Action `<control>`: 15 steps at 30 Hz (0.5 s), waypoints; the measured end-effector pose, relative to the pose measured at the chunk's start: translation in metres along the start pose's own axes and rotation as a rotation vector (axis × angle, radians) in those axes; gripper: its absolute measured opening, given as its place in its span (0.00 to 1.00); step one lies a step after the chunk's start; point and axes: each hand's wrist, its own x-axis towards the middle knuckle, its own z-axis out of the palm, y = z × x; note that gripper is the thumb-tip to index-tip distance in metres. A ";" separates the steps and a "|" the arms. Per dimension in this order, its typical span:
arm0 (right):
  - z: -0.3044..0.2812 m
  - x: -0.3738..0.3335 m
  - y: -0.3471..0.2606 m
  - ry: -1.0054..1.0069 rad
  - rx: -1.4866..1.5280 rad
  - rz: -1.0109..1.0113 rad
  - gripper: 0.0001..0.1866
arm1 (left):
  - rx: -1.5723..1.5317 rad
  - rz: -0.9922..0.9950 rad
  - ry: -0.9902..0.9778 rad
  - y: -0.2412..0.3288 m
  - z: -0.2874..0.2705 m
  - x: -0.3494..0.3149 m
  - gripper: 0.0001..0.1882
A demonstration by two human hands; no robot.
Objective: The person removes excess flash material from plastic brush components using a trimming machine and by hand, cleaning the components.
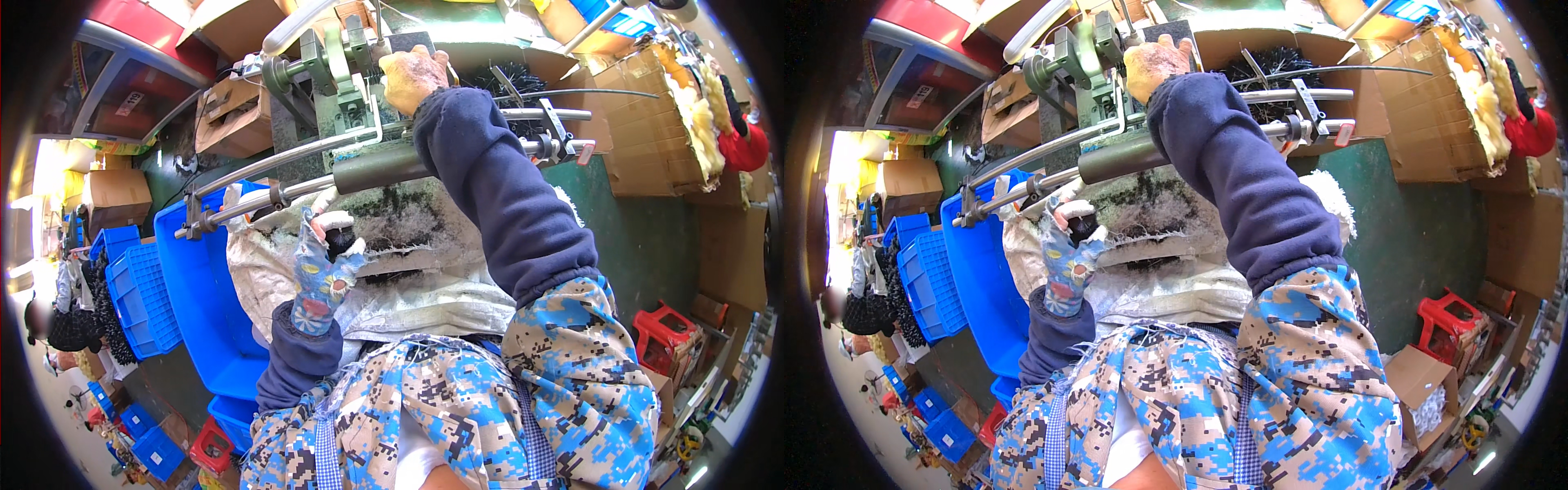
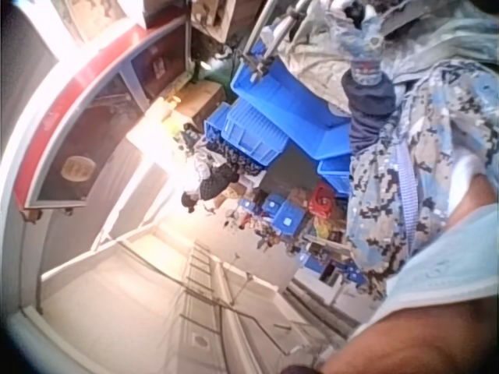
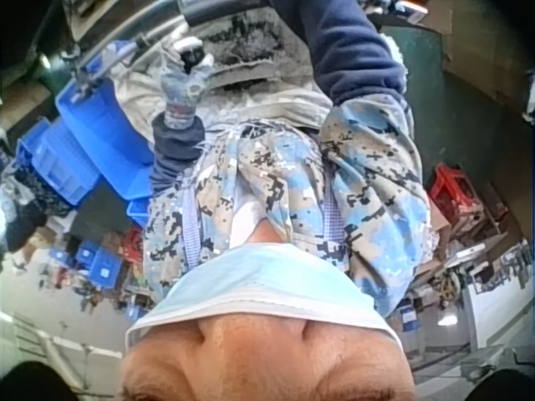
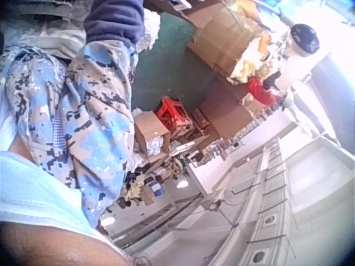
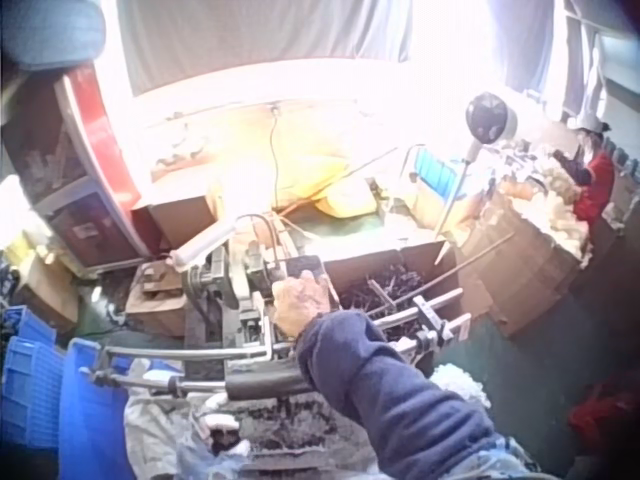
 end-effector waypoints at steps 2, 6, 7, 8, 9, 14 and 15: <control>0.008 -0.004 0.007 0.096 -0.074 0.002 0.13 | -0.219 -0.080 0.054 -0.001 0.001 -0.002 0.17; 0.001 -0.035 0.024 0.258 -0.184 -0.039 0.19 | -0.569 -0.076 -0.152 -0.028 -0.024 -0.009 0.18; 0.001 -0.042 0.025 0.275 -0.180 -0.048 0.20 | -0.304 0.054 -0.085 -0.010 -0.018 -0.013 0.18; 0.001 -0.045 0.024 0.222 -0.174 -0.051 0.19 | -0.387 -0.104 -0.096 -0.004 -0.018 -0.014 0.20; -0.001 -0.043 0.019 0.178 -0.169 -0.055 0.20 | -0.389 -0.100 -0.102 -0.003 -0.015 -0.013 0.20; 0.003 -0.045 0.019 0.203 -0.163 -0.050 0.20 | -0.308 0.083 -0.279 -0.001 0.001 -0.012 0.19; 0.004 -0.045 0.018 0.203 -0.163 -0.051 0.20 | -0.304 0.092 -0.298 0.001 0.000 -0.012 0.19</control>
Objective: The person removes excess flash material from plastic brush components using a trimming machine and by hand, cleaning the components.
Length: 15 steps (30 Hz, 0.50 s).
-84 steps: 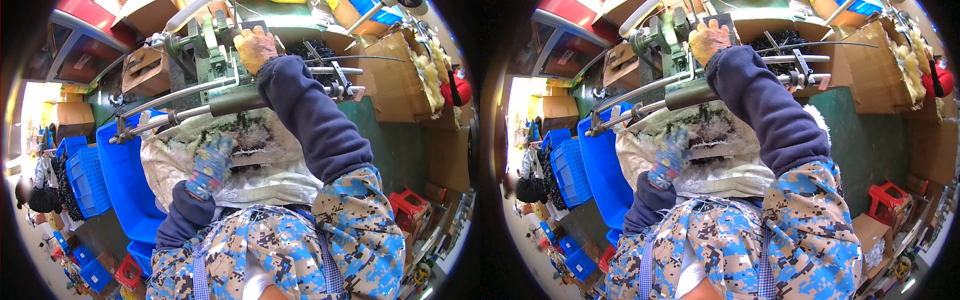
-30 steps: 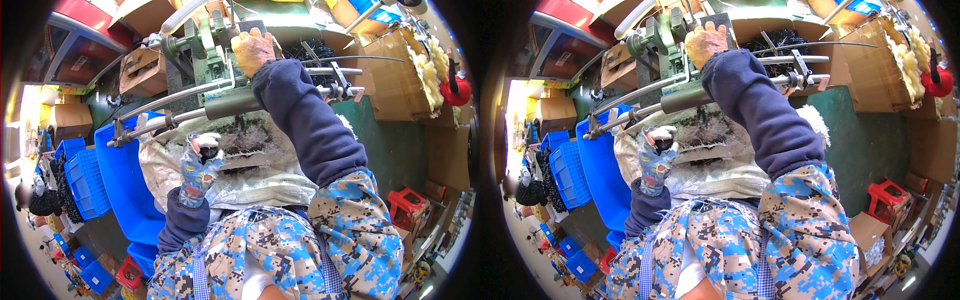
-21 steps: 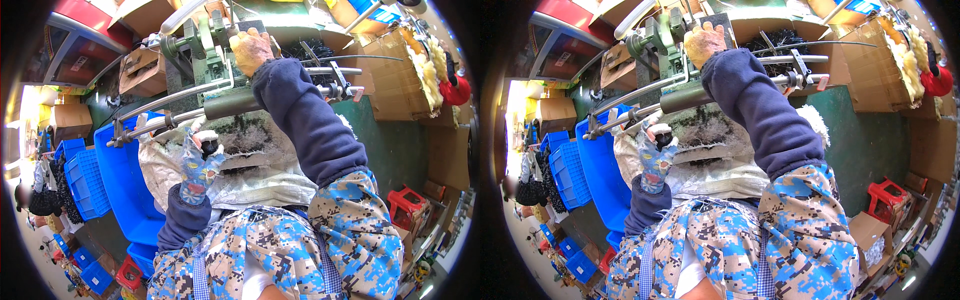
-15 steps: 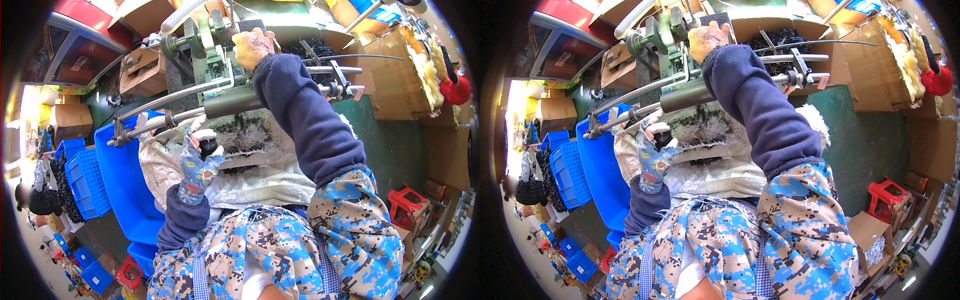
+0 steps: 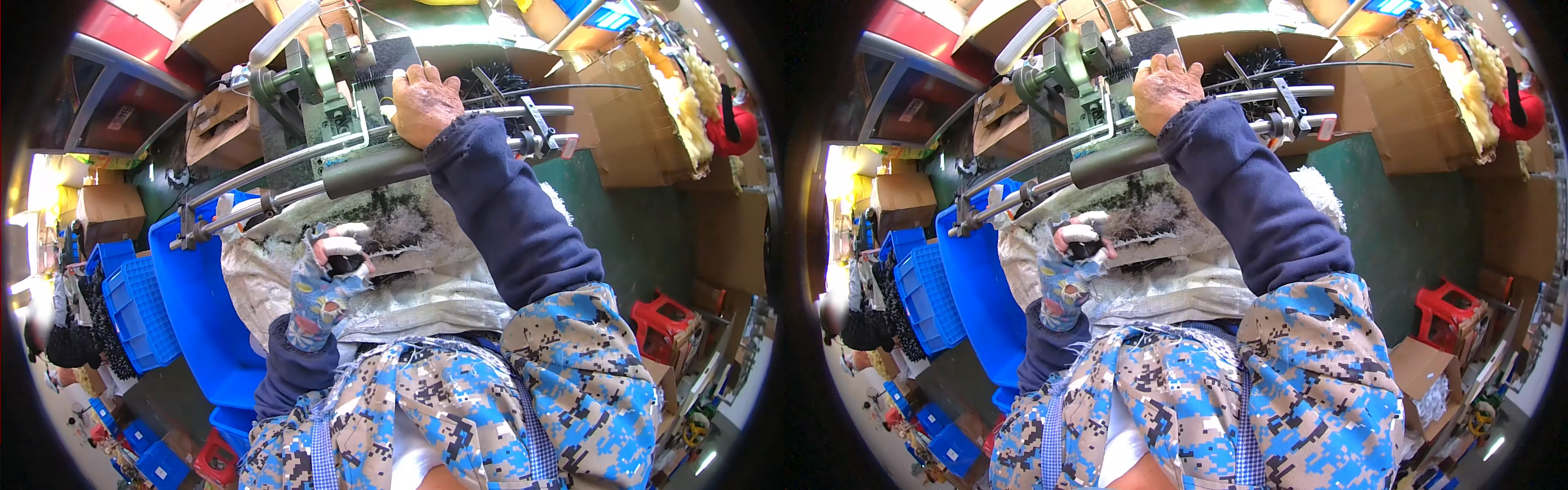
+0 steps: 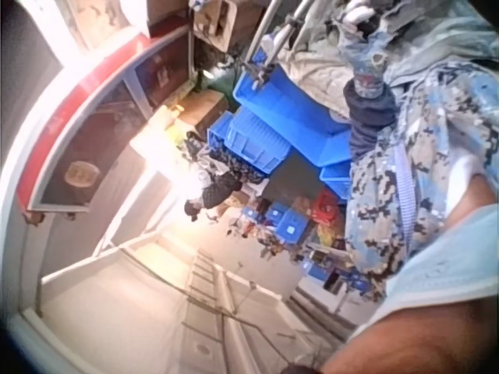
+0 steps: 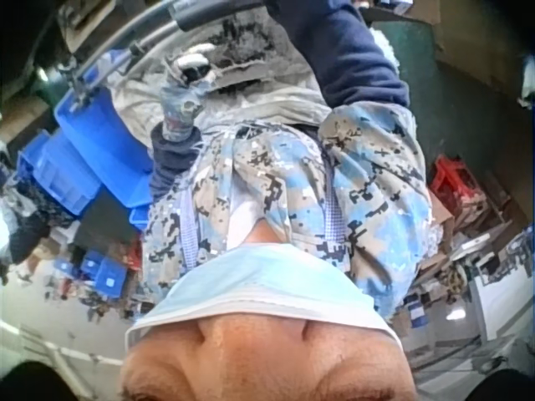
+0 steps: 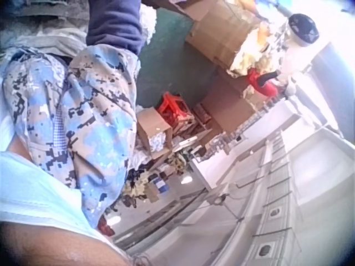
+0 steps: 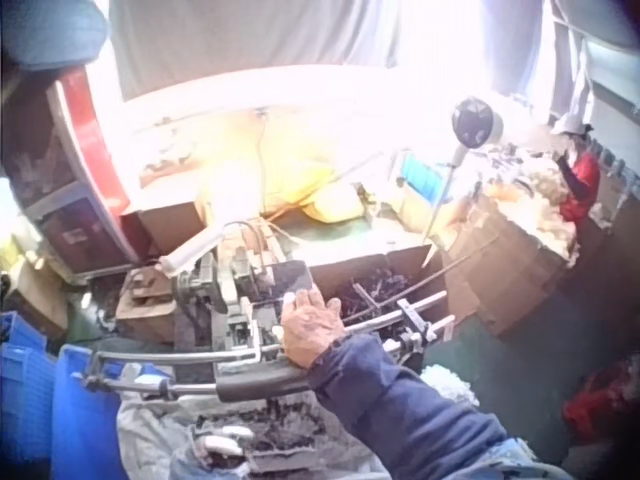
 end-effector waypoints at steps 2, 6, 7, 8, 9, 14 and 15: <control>0.001 0.002 -0.003 -0.047 0.007 0.002 0.20 | -0.076 -0.009 0.054 0.009 0.002 -0.003 0.17; -0.007 0.009 -0.037 -0.135 0.057 -0.007 0.18 | -0.073 -0.166 0.158 0.014 0.003 -0.010 0.17; -0.004 0.011 -0.044 -0.143 0.059 -0.001 0.18 | 0.000 -0.150 0.144 0.015 0.004 -0.009 0.17; -0.004 0.012 -0.051 -0.174 0.085 -0.010 0.17 | 0.073 -0.134 0.129 0.015 0.004 -0.009 0.17; -0.001 0.012 -0.059 -0.136 0.095 -0.009 0.17 | 0.234 -0.086 0.118 0.015 0.004 -0.005 0.19; 0.001 0.013 -0.054 -0.101 0.106 -0.059 0.16 | 0.016 -0.202 0.035 0.023 0.004 0.002 0.29; -0.003 0.011 -0.048 -0.111 0.037 -0.065 0.16 | -0.142 -0.147 0.092 0.019 0.001 0.000 0.33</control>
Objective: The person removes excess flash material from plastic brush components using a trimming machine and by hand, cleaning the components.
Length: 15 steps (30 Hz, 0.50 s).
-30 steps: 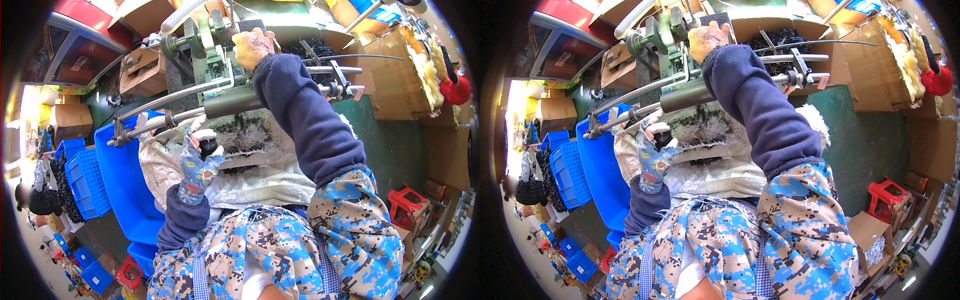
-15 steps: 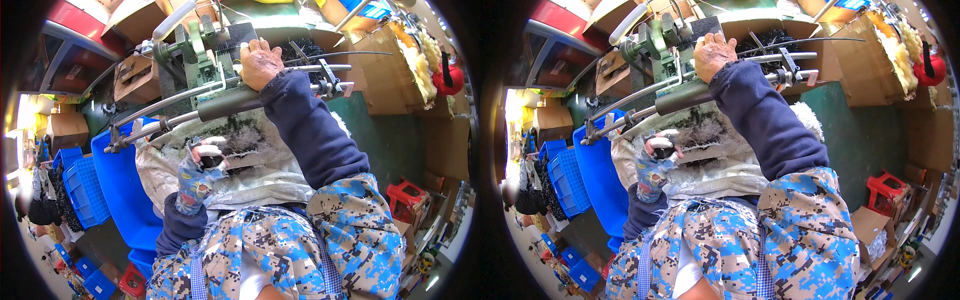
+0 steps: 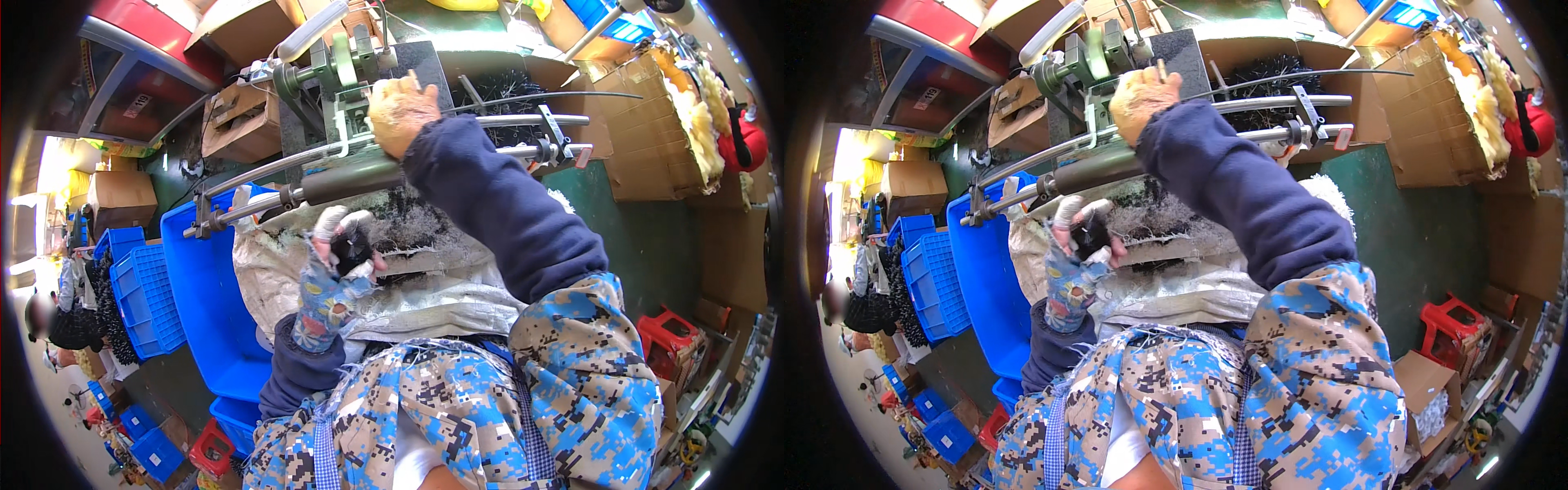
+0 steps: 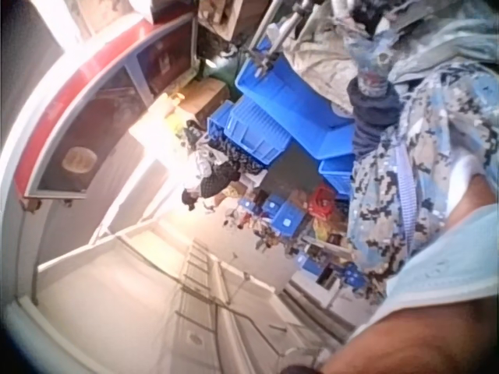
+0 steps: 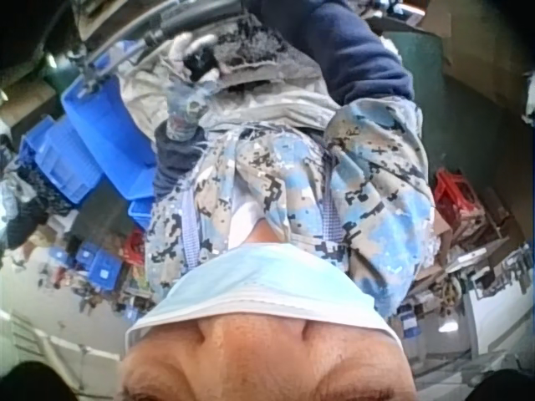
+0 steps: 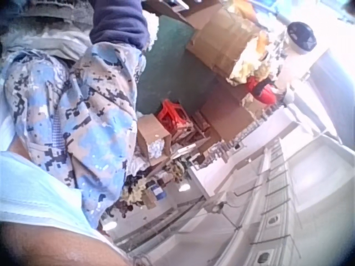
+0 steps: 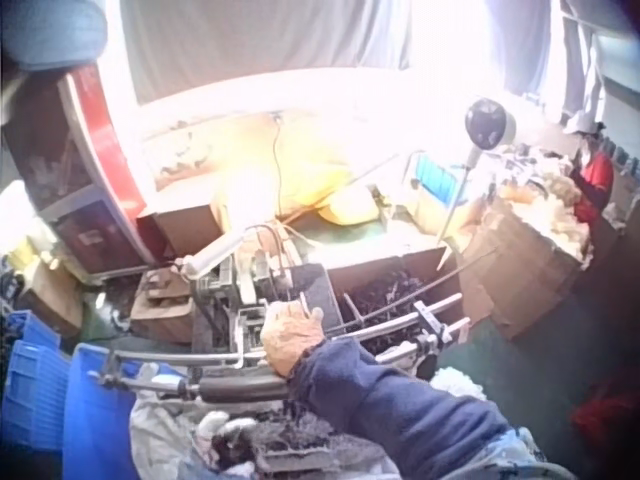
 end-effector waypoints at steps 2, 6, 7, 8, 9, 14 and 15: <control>-0.001 -0.006 0.018 -0.039 -0.092 0.036 0.15 | -0.215 -0.011 0.089 0.001 -0.002 0.002 0.35; -0.030 -0.009 0.046 -0.114 -0.144 0.035 0.15 | -0.141 -0.136 0.160 0.000 -0.011 0.001 0.28; -0.038 -0.008 0.053 -0.115 -0.147 0.038 0.15 | -0.109 -0.122 0.161 0.000 -0.009 0.000 0.23; -0.044 -0.005 0.061 -0.071 -0.124 0.069 0.14 | -0.075 -0.108 0.163 -0.001 -0.008 -0.001 0.18; -0.046 0.000 0.067 -0.025 -0.095 0.094 0.14 | -0.072 -0.107 0.168 -0.002 -0.008 -0.001 0.18; -0.012 0.021 0.075 -0.143 -0.171 0.047 0.10 | -0.243 -0.135 0.271 -0.002 0.002 0.006 0.11; -0.015 0.026 0.079 -0.140 -0.170 0.039 0.10 | -0.287 -0.112 0.254 -0.002 0.001 0.006 0.13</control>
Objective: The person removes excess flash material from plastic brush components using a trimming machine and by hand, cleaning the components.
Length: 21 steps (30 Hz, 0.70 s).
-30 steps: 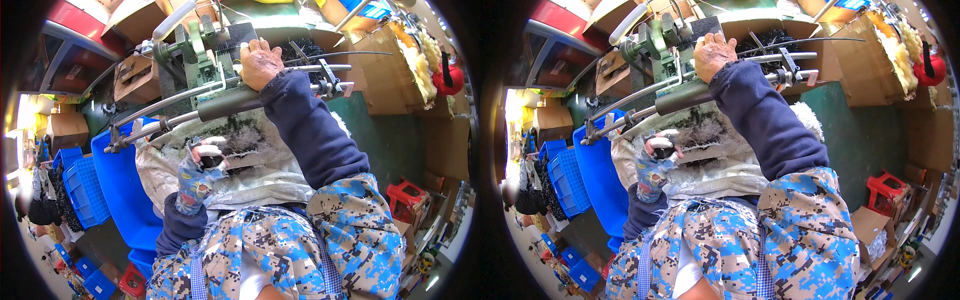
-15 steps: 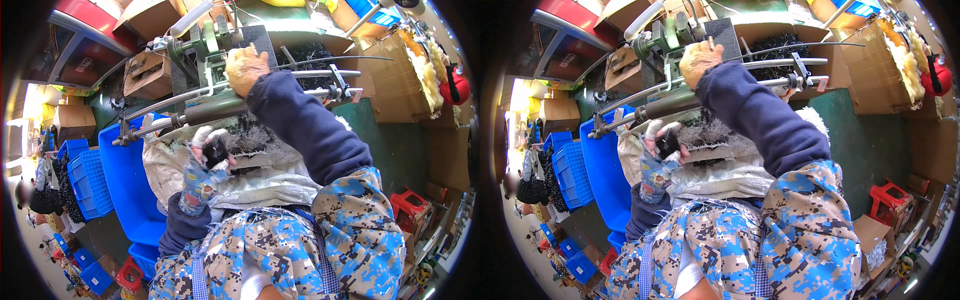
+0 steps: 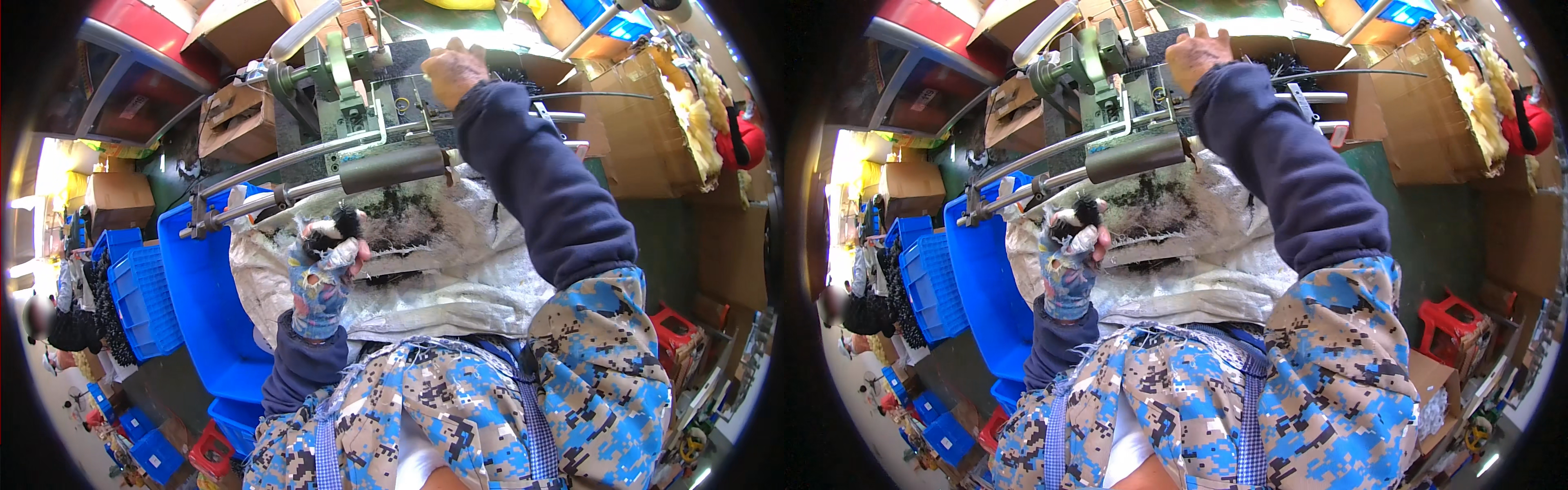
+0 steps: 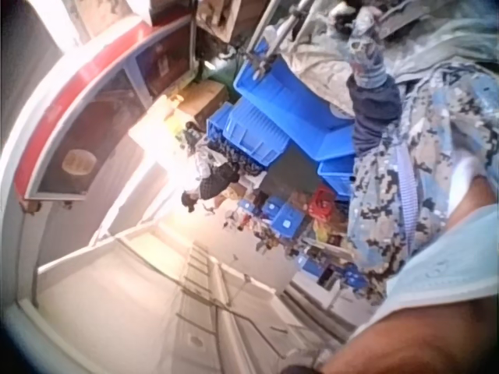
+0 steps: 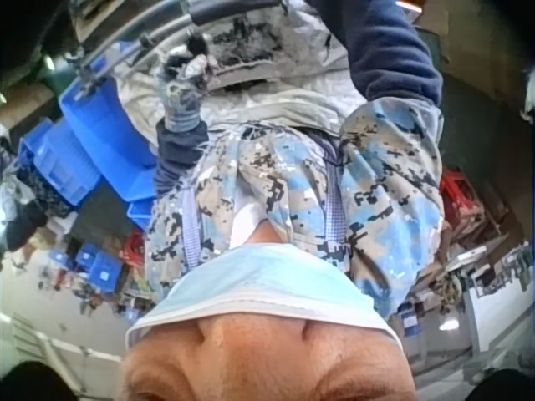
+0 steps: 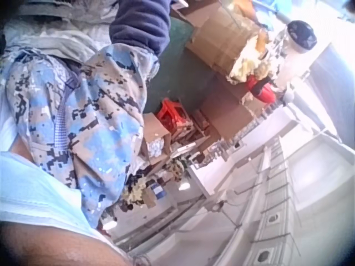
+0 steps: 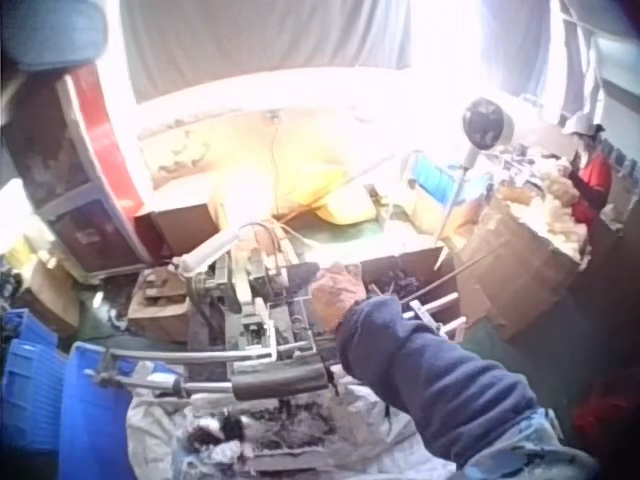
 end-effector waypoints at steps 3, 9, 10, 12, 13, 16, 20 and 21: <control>0.008 0.009 0.058 0.228 -0.059 0.042 0.09 | 0.067 -0.065 -0.024 0.002 -0.003 -0.001 0.17; -0.009 -0.031 0.037 0.291 0.380 -0.051 0.10 | -0.197 -0.054 -0.090 -0.004 -0.018 0.000 0.16; 0.006 -0.055 0.011 0.600 0.648 -0.405 0.09 | -0.032 -0.046 -0.029 -0.006 -0.017 0.000 0.14; -0.019 -0.119 -0.059 0.274 1.004 -0.425 0.12 | 0.136 -0.041 0.034 -0.008 -0.012 0.001 0.13; -0.013 -0.131 -0.080 0.281 1.087 -0.430 0.12 | 0.253 0.032 0.051 -0.009 -0.002 0.002 0.12; -0.016 -0.147 -0.108 -0.007 1.621 -0.231 0.09 | 0.189 0.120 0.157 -0.015 0.018 0.002 0.10; -0.026 -0.152 -0.104 -0.362 2.127 0.068 0.06 | 0.245 0.005 0.091 0.000 0.022 0.000 0.08; -0.022 -0.149 -0.104 -0.063 1.897 -0.001 0.06 | 0.201 -0.029 0.100 -0.001 0.020 0.000 0.07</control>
